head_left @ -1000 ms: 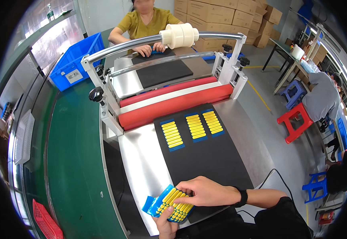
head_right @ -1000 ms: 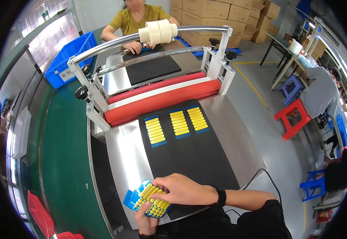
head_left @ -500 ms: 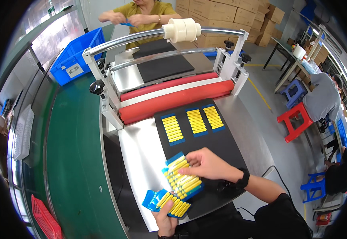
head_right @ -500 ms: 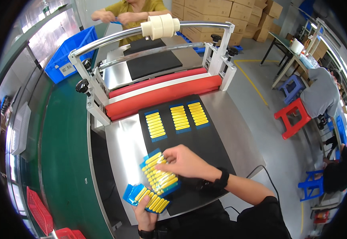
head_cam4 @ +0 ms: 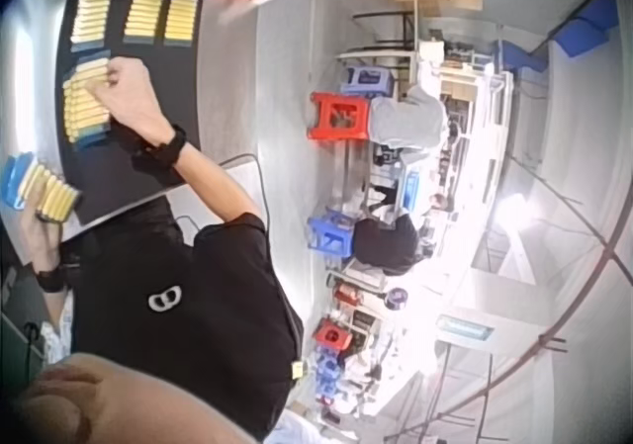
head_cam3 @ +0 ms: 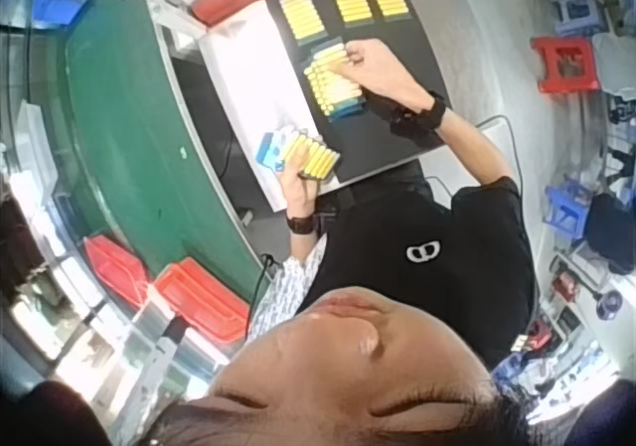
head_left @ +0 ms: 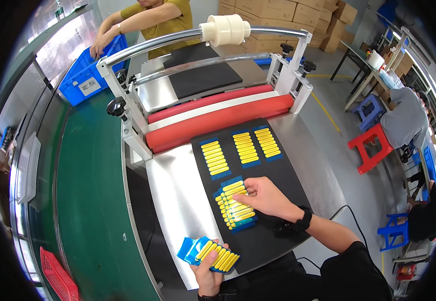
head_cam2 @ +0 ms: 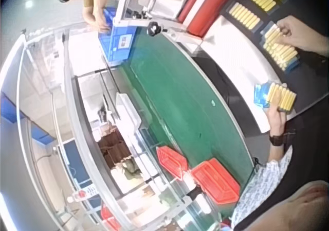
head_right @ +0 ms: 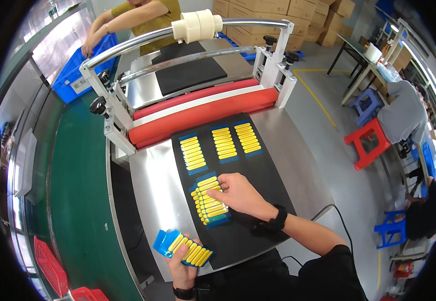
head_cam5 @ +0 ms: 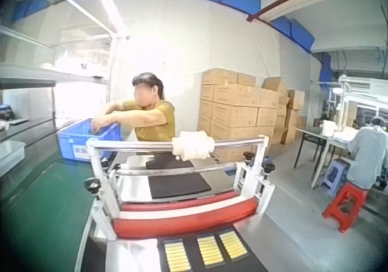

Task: The person is assembling small yellow and blue components on a foam sheet and processing them through a rolling machine.

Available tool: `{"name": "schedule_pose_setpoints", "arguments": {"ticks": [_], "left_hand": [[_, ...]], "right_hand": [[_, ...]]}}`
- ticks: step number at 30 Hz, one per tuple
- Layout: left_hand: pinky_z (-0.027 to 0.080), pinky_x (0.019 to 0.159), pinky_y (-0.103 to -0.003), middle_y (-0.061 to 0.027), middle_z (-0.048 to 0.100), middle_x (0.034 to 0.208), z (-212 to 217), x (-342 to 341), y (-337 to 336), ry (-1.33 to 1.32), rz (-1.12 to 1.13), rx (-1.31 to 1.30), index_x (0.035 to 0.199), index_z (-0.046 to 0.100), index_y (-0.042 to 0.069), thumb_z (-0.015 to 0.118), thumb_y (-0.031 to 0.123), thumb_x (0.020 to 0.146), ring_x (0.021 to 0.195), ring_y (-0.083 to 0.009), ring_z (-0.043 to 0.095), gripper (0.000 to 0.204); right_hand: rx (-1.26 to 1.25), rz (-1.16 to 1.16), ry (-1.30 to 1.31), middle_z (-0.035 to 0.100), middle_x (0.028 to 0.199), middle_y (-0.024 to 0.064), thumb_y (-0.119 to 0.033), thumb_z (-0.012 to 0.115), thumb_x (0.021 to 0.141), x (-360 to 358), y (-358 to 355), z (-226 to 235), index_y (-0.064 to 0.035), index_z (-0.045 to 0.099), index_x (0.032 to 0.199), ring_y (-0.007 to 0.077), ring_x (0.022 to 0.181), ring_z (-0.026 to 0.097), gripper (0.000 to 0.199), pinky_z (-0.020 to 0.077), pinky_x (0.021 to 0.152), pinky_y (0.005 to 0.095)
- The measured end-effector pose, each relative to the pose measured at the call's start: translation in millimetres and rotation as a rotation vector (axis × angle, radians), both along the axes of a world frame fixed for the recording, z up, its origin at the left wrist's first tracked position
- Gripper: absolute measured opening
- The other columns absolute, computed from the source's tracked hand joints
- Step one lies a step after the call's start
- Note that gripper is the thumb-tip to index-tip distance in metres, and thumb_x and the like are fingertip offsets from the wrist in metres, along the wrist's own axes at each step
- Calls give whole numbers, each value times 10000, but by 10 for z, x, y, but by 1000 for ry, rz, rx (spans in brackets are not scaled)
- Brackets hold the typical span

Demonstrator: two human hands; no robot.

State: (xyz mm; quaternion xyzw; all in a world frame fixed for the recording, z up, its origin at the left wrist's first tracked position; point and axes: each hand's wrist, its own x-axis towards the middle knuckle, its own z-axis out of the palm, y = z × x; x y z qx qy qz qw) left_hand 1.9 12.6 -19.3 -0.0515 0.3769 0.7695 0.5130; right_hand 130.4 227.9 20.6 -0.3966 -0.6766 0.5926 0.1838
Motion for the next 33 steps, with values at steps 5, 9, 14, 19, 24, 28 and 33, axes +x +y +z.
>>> {"name": "schedule_pose_setpoints", "arguments": {"ticks": [5, 9, 14, 19, 24, 28, 33], "left_hand": [[589, 836, -481, -203, 670, 1047, 23, 11, 37, 7, 1, -14, 1279, 504, 43, 730, -24, 787, 921, -384, 717, 546], [590, 832, -482, -197, 674, 1053, 7, 18, 45, 7, -10, -22, 1280, 511, 45, 738, -18, 784, 918, -381, 719, 549], [592, 823, -478, -193, 673, 1051, 9, 47, 62, 17, -11, -18, 1276, 517, 37, 726, -21, 791, 906, -376, 719, 531], [595, 813, -471, -184, 674, 1039, -50, 28, 36, 22, -11, -31, 1264, 519, 18, 715, -23, 798, 880, -363, 719, 507], [593, 813, -475, -179, 675, 1036, -11, 62, 72, 35, -9, -26, 1250, 528, 19, 719, -22, 796, 881, -361, 719, 494], [592, 814, -475, -174, 676, 1031, -30, 43, 67, 36, -14, -34, 1252, 523, 22, 720, -19, 794, 879, -359, 719, 500], [593, 811, -469, -172, 675, 1027, 34, 60, 110, 52, -14, -23, 1248, 525, 22, 718, -12, 794, 873, -354, 720, 494]], "right_hand": [[93, -92, -47, 740, 830, 119, -179, 716, 930, 57, 12, 19, 90, 653, 973, 105, 739, 700, 279, 519, 629, 258], [348, -34, -295, 655, 639, 118, -231, 743, 900, 85, 18, 148, 65, 639, 861, 127, 557, 626, 316, 434, 514, 299], [558, -56, -340, 618, 623, 159, -245, 744, 875, 288, 182, 157, 68, 635, 803, 260, 520, 605, 340, 434, 510, 342], [342, -50, -436, 673, 755, 256, -251, 715, 868, 392, 266, 321, 94, 656, 838, 376, 717, 689, 352, 535, 671, 405], [371, -53, -458, 675, 730, 238, -260, 720, 867, 509, 315, 315, 96, 655, 845, 360, 683, 692, 363, 531, 658, 403], [391, -49, -539, 680, 771, 247, -261, 722, 873, 529, 325, 369, 89, 654, 846, 387, 741, 685, 358, 531, 695, 421], [649, -111, -559, 654, 692, 214, -277, 739, 861, 762, 387, 183, 81, 649, 843, 342, 639, 662, 370, 491, 596, 396]]}}
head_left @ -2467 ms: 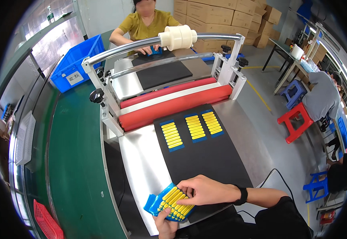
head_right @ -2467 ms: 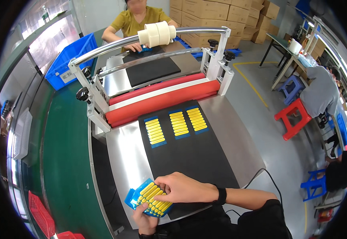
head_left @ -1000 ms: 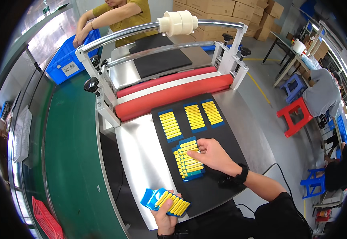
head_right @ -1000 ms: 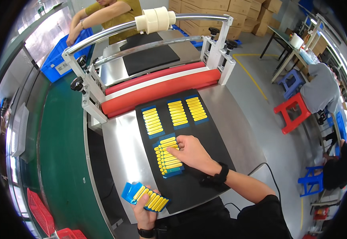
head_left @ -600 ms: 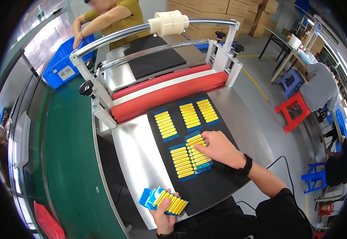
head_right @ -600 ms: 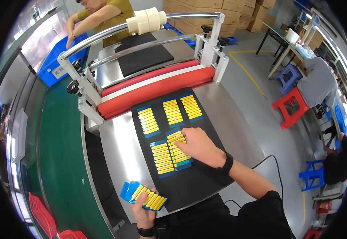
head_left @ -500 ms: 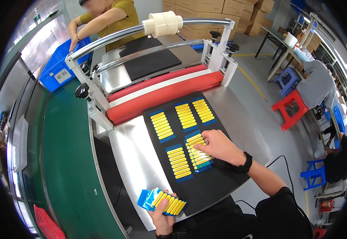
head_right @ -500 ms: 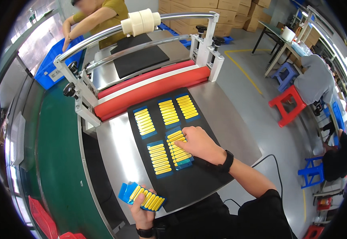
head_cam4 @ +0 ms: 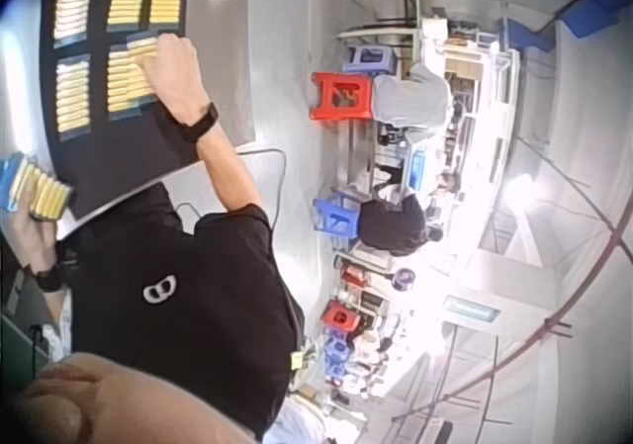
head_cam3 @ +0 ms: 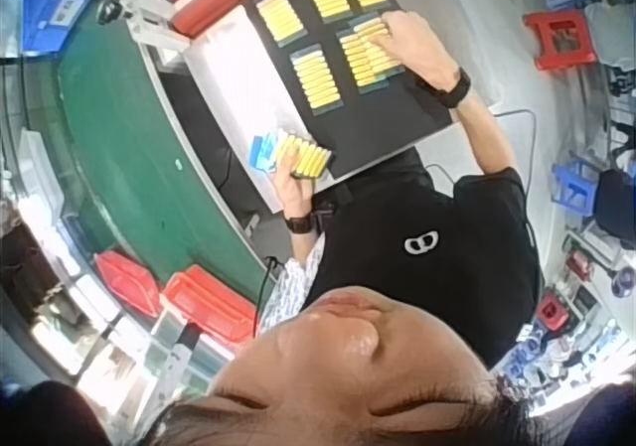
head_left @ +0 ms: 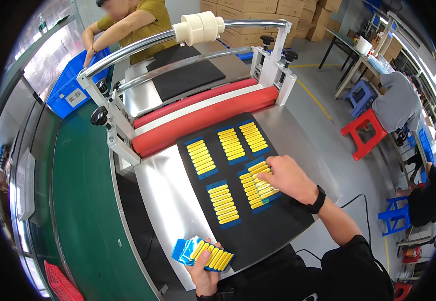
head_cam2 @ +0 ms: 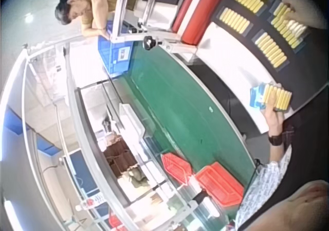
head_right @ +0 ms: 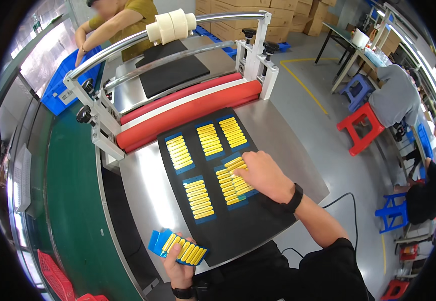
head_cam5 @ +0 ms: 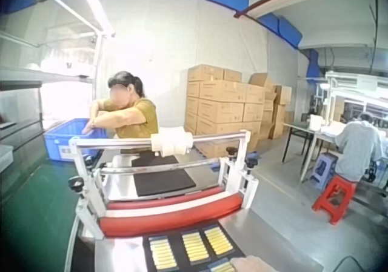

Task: The person is assembling small yellow and blue components on a foam sheet and processing them through a rolling machine.

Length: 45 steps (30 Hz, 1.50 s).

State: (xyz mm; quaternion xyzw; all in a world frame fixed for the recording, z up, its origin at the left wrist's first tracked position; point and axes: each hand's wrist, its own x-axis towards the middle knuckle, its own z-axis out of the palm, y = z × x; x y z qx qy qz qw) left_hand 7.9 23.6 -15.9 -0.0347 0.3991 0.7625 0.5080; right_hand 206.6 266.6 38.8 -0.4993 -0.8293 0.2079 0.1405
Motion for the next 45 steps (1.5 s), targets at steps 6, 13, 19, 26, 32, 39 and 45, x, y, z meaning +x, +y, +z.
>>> {"name": "schedule_pose_setpoints", "arguments": {"ticks": [6, 13, 19, 26, 32, 39, 45], "left_hand": [[592, 808, -466, -170, 675, 1023, -39, -35, -40, 14, -5, -17, 1241, 531, 26, 718, -7, 792, 866, -345, 720, 488], [592, 807, -455, -165, 676, 1020, 3, 38, 13, 1, 8, 4, 1242, 531, 32, 718, -4, 793, 864, -338, 719, 488], [592, 808, -457, -163, 677, 1014, 9, 39, 20, 32, -3, -17, 1243, 530, 38, 715, -2, 795, 871, -337, 721, 486], [590, 846, -469, -184, 681, 1053, 45, 24, -30, 12, -79, -45, 1259, 513, 32, 748, -18, 774, 912, -352, 721, 542], [563, 930, -454, -185, 649, 1190, -1, -20, -152, -2, -283, -84, 1342, 443, 16, 796, -64, 751, 1101, -327, 666, 692], [514, 1002, -411, -153, 626, 1257, -102, -136, -345, -73, -275, 103, 1377, 433, 4, 796, -52, 745, 1134, -277, 646, 732], [527, 971, -393, -149, 671, 1167, -128, -211, -454, 5, -288, -38, 1291, 526, -8, 721, -109, 769, 1091, -262, 667, 567]], "right_hand": [[-2, -51, -49, 653, 724, 221, -265, 747, 852, 200, 84, 27, 77, 664, 865, 377, 658, 640, 353, 475, 614, 426], [-21, -93, -60, 657, 786, 233, -238, 758, 843, 266, 6, 170, 49, 617, 922, 415, 743, 640, 329, 488, 683, 456], [125, -177, -223, 655, 821, 194, -329, 762, 852, 245, -98, 127, 2, 587, 1100, 369, 762, 664, 449, 500, 644, 443], [325, -87, -118, 646, 968, 143, -413, 726, 874, 170, -355, 167, -12, 593, 1094, 336, 827, 678, 476, 530, 644, 397], [-568, 337, 351, 648, 1028, 115, -444, 802, 828, -260, -1262, 404, -9, 560, 1287, 189, 792, 642, 678, 525, 662, 296], [-859, 167, 425, 663, 981, 152, -341, 805, 861, -556, -1587, 13, 30, 487, 1333, 180, 753, 647, 679, 527, 641, 302], [-953, 39, 540, 708, 1017, 92, -180, 844, 829, -550, -1764, -233, 19, 511, 1300, 24, 733, 610, 610, 468, 591, 146]]}}
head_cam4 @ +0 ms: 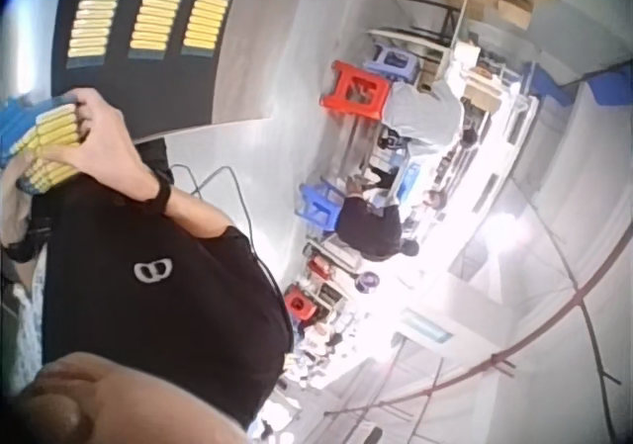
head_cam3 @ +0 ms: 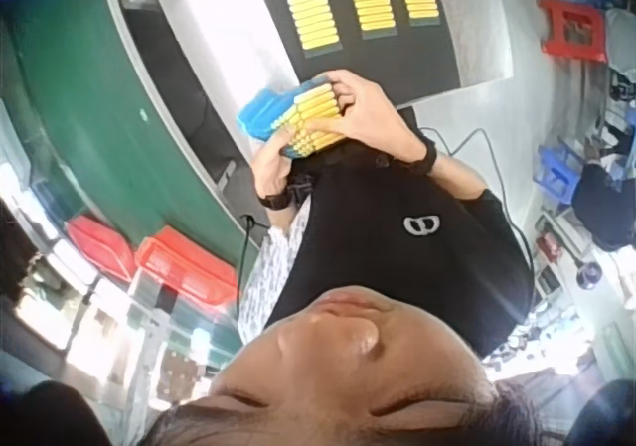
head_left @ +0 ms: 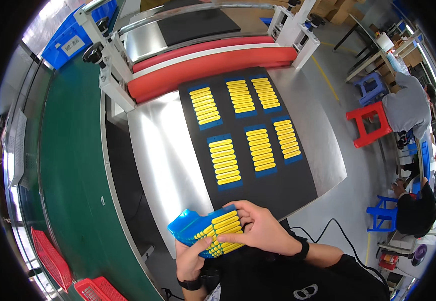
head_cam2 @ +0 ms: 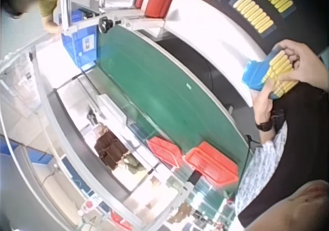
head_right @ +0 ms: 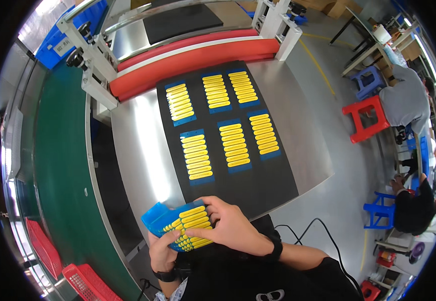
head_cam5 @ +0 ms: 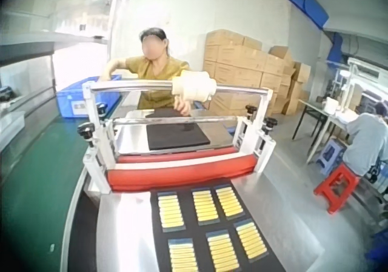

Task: The person is assembling small yellow and blue components on a foam sheet and processing them through a rolling machine.

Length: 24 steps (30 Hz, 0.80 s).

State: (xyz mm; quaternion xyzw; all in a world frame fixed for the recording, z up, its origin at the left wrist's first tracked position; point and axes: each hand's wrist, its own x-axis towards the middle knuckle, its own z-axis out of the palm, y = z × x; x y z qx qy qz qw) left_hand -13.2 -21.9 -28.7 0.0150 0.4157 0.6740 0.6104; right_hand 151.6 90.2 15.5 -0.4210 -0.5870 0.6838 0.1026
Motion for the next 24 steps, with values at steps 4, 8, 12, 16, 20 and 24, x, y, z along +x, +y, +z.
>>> {"name": "schedule_pose_setpoints", "arguments": {"ticks": [4, 8, 12, 16, 20, 24], "left_hand": [[538, 926, -365, -134, 678, 1145, -64, 19, 35, 11, 48, -75, 1256, 545, 12, 714, -111, 787, 1055, -235, 674, 513], [542, 899, -347, -122, 689, 1112, -13, 28, 37, 74, 58, -106, 1224, 561, 15, 736, -103, 783, 1019, -218, 684, 488], [545, 874, -327, -109, 703, 1059, -15, 24, 58, 96, 48, -113, 1174, 579, 20, 760, -92, 775, 986, -199, 691, 452], [566, 838, -361, -140, 700, 1035, 27, 44, 95, 237, 131, -108, 1168, 568, 15, 741, -85, 792, 938, -236, 707, 426], [589, 764, -442, -172, 678, 995, -4, -30, 108, 161, 203, -159, 1197, 520, 34, 700, 18, 833, 824, -317, 702, 406], [591, 744, -437, -173, 675, 1000, -66, -33, 102, 164, 215, -164, 1217, 518, 57, 698, 55, 841, 817, -311, 701, 418]], "right_hand": [[-44, -47, 55, 735, 1038, 150, -212, 826, 848, -8, 9, -64, 54, 629, 1149, 114, 843, 707, 447, 550, 681, 217], [-79, -102, 66, 742, 1035, 140, -190, 814, 858, -3, -26, -104, 62, 665, 1114, 141, 894, 723, 390, 579, 750, 236], [-149, -152, 146, 742, 1041, 132, -153, 796, 870, 30, -9, -140, 73, 664, 1148, 161, 925, 726, 382, 594, 795, 260], [-142, -162, 101, 742, 1044, 135, -137, 773, 890, 112, 46, -135, 78, 664, 1153, 158, 919, 726, 356, 592, 793, 258], [-22, -252, 37, 744, 1043, 138, -115, 724, 926, 176, 154, -180, 91, 662, 1136, 160, 915, 731, 300, 588, 777, 252], [127, -211, -84, 752, 1051, 140, -126, 729, 921, 214, 195, -176, 90, 665, 1119, 180, 910, 741, 300, 585, 751, 265]]}}
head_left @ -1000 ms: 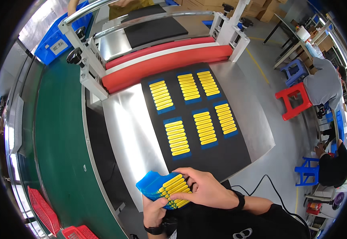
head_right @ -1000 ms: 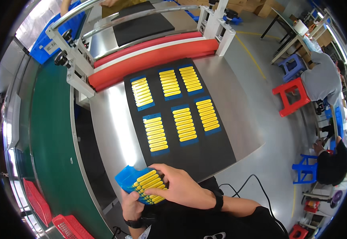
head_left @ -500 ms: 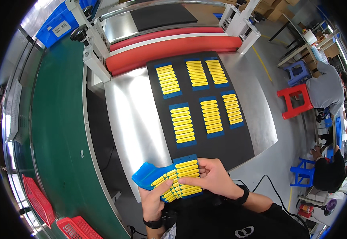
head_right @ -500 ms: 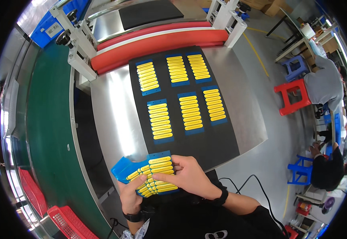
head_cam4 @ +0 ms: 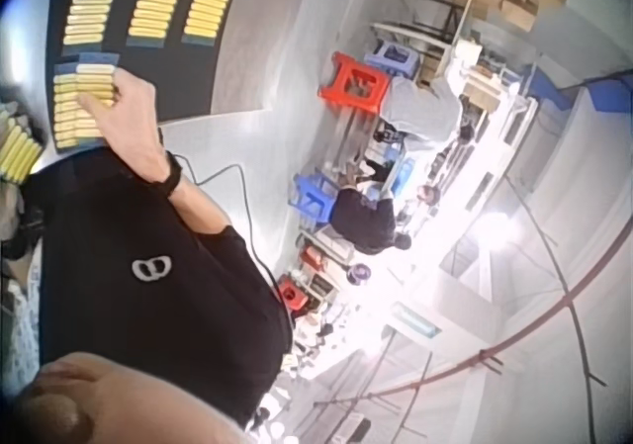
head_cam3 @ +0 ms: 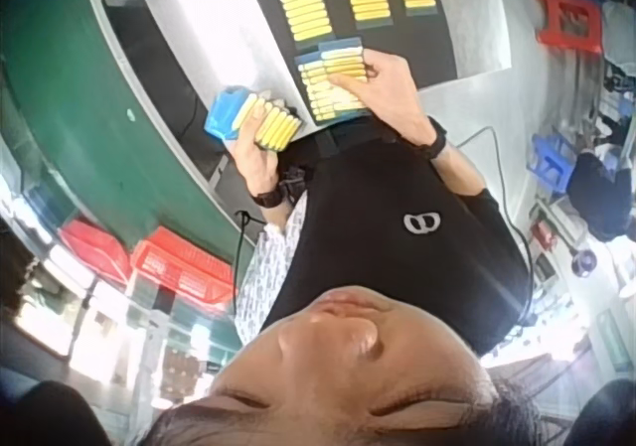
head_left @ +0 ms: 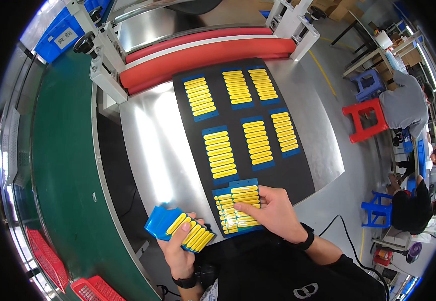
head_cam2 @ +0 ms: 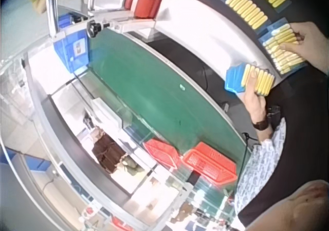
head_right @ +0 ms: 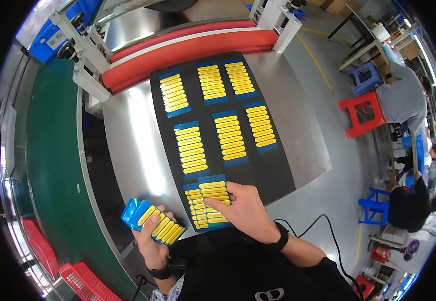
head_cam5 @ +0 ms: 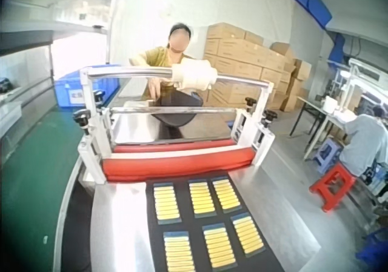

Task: The person is assembling small yellow and blue components on a foam sheet and processing them through a rolling machine.

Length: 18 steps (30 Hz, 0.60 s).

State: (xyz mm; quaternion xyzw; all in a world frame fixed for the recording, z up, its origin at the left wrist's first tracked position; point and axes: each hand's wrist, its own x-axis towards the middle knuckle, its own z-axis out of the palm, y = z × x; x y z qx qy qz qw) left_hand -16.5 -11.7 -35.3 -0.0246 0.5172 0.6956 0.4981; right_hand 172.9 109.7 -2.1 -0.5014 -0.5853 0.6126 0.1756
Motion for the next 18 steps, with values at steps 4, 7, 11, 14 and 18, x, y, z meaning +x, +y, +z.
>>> {"name": "schedule_pose_setpoints", "arguments": {"ticks": [4, 7, 11, 14, 18], "left_hand": [[596, 767, -450, -203, 683, 987, -20, 14, 8, -33, 24, 40, 1231, 512, 24, 714, 19, 834, 837, -337, 718, 445], [592, 772, -448, -203, 684, 992, -24, 14, 14, -26, 20, 54, 1246, 503, 33, 712, 25, 837, 838, -335, 716, 459], [587, 778, -444, -201, 686, 997, -55, 8, -4, -16, 4, 52, 1266, 490, 41, 710, 30, 841, 839, -334, 714, 479], [585, 780, -442, -197, 686, 997, -66, 16, 4, -17, 2, 61, 1265, 492, 42, 708, 28, 840, 840, -332, 713, 477], [584, 777, -438, -198, 686, 1000, -40, 36, 24, -26, 3, 58, 1265, 492, 43, 708, 32, 839, 849, -333, 711, 477]], "right_hand": [[92, 20, -64, 746, 1015, 161, -135, 751, 904, 21, 11, -49, 95, 664, 1089, 182, 888, 736, 307, 583, 741, 268], [223, 23, -109, 739, 957, 203, -170, 758, 897, 40, 37, -83, 87, 662, 1008, 248, 825, 748, 296, 567, 660, 297], [433, 98, -280, 710, 898, 221, -176, 758, 893, 49, 43, -8, 70, 631, 931, 327, 773, 724, 280, 544, 619, 342], [475, 39, -238, 707, 904, 213, -175, 750, 900, 114, 60, -79, 70, 619, 943, 338, 784, 718, 281, 549, 638, 341], [429, 11, -236, 709, 913, 212, -176, 748, 900, 234, 150, 32, 67, 617, 946, 336, 802, 718, 280, 550, 655, 347]]}}
